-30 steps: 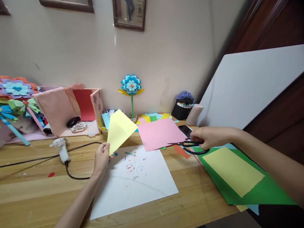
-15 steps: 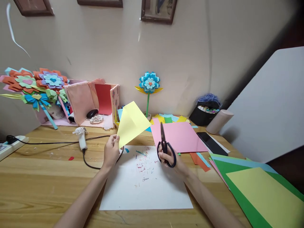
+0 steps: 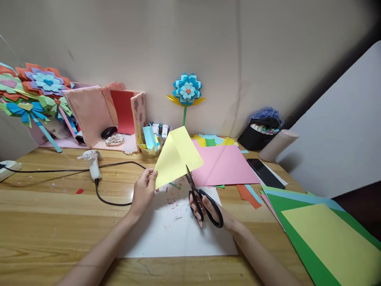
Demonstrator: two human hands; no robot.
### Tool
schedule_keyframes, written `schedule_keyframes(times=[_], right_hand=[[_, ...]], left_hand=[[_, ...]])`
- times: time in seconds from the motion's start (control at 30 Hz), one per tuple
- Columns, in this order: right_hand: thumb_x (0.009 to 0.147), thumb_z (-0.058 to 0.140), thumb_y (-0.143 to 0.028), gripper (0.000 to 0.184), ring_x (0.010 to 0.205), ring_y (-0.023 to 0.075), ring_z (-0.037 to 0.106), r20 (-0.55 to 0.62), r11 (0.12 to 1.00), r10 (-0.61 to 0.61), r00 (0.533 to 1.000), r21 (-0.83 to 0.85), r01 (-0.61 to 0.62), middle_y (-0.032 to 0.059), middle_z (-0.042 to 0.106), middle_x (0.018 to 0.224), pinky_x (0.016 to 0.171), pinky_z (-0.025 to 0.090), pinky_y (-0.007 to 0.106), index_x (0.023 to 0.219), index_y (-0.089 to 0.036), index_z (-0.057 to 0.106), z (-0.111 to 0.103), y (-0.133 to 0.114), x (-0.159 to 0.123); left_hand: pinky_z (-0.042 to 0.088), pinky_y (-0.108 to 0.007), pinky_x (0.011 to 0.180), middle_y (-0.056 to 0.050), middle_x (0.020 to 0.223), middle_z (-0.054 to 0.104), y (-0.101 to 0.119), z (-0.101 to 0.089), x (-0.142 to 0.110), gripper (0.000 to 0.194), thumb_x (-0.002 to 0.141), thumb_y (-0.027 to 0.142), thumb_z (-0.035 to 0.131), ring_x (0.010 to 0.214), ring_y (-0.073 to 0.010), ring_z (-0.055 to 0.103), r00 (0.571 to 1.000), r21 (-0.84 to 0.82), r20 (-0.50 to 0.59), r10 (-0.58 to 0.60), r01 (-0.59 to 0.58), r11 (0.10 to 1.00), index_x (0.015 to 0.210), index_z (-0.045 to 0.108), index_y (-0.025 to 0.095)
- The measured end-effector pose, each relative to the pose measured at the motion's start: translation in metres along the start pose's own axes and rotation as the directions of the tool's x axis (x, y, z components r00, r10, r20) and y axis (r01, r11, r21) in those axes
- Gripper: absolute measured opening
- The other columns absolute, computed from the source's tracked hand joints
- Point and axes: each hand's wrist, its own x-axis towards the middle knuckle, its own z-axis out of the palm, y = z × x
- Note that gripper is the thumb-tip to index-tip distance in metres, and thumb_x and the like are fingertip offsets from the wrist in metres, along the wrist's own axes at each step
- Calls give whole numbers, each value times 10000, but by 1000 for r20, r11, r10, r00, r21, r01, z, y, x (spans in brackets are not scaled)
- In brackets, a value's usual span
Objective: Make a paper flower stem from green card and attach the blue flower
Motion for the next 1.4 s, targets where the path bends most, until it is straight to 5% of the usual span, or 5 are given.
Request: schedule_keyframes(times=[0.67, 1.07, 1.27, 1.4], right_hand=[[765, 346, -661, 515, 481, 51, 442, -39, 997, -7, 999, -72, 4, -34, 402, 686, 449, 470, 215, 883, -173, 459, -2, 1, 1], [716, 419, -674, 487, 321, 48, 400, -274, 960, 47, 961, -253, -119, -78, 378, 520, 254, 361, 160, 721, -187, 396, 0, 10, 6], [684, 335, -748, 573, 325, 40, 376, -170, 979, 13, 985, -196, -47, -79, 370, 522, 292, 385, 174, 748, -185, 415, 1, 6, 7], [713, 399, -688, 505, 321, 40, 379, -230, 973, -17, 973, -227, -37, -81, 376, 524, 279, 357, 160, 744, -185, 414, 3, 7, 8]], left_hand=[[332, -160, 331, 37, 574, 513, -1, 0, 2, 344, 780, 462, 476, 399, -75, 466, 998, -29, 56, -20, 21, 999, 918, 572, 162], [326, -166, 329, 25, 581, 511, -3, 1, 4, 412, 750, 499, 496, 393, -73, 445, 997, -62, 56, -55, 59, 996, 927, 593, 140], [307, -161, 308, 9, 628, 538, -1, 2, 2, 438, 726, 499, 525, 385, -64, 439, 989, -82, 97, -111, 119, 989, 951, 602, 132], [297, -157, 304, 12, 614, 536, 2, 4, 1, 436, 717, 493, 534, 378, -59, 427, 985, -90, 102, -139, 148, 985, 946, 609, 129]])
